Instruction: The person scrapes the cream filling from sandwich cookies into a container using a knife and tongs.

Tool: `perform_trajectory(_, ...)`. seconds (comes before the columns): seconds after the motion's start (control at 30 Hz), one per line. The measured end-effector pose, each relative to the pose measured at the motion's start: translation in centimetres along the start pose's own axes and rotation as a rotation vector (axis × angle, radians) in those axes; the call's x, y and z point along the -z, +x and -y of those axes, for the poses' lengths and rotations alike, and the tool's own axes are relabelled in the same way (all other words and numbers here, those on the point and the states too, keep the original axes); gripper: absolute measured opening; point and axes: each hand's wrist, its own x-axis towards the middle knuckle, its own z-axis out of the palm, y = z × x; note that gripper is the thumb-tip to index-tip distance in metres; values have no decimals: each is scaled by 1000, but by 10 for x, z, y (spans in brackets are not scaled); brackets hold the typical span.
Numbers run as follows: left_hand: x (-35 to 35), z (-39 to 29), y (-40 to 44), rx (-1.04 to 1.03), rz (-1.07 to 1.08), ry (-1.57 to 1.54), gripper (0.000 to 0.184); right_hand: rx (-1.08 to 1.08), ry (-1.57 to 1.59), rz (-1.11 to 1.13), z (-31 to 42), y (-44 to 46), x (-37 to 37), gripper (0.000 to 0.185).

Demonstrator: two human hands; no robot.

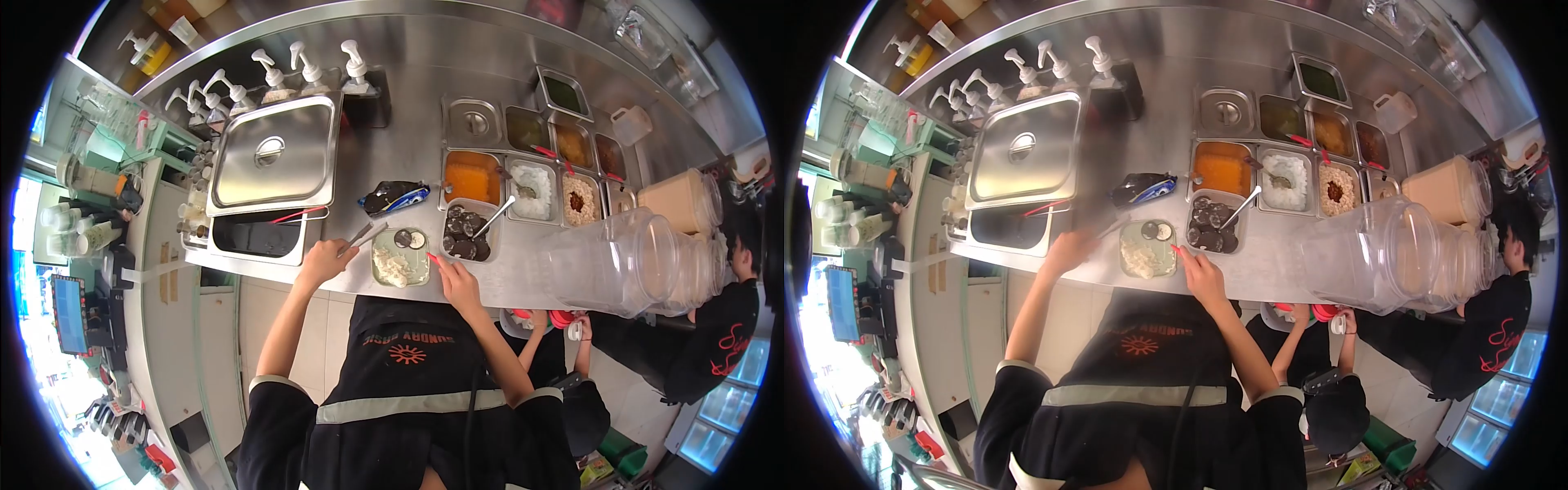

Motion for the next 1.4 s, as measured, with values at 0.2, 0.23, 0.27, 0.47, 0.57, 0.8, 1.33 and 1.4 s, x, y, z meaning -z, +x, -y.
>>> perform_trajectory(0.2,-15,10,14,156,206,-363,32,-91,-18,5,5,3,-5,26)
perform_trajectory(0.23,-24,18,22,160,216,-391,31,-107,-19,14,5,3,-5,26)
perform_trajectory(0.27,-33,25,31,164,227,-419,30,-123,-19,23,6,3,-5,26)
perform_trajectory(0.47,-52,34,57,17,231,-423,24,-167,16,29,-1,-4,-10,27)
perform_trajectory(0.57,-62,48,61,-116,99,-421,20,-171,69,-19,-5,-9,-9,27)
perform_trajectory(0.8,-11,-52,12,-210,25,-522,21,-136,203,-76,-5,-24,2,26)
perform_trajectory(1.33,-65,24,28,42,181,-347,22,-183,36,-21,-2,-18,0,26)
perform_trajectory(1.4,-68,25,32,-33,162,-327,22,-244,58,29,0,-17,0,25)
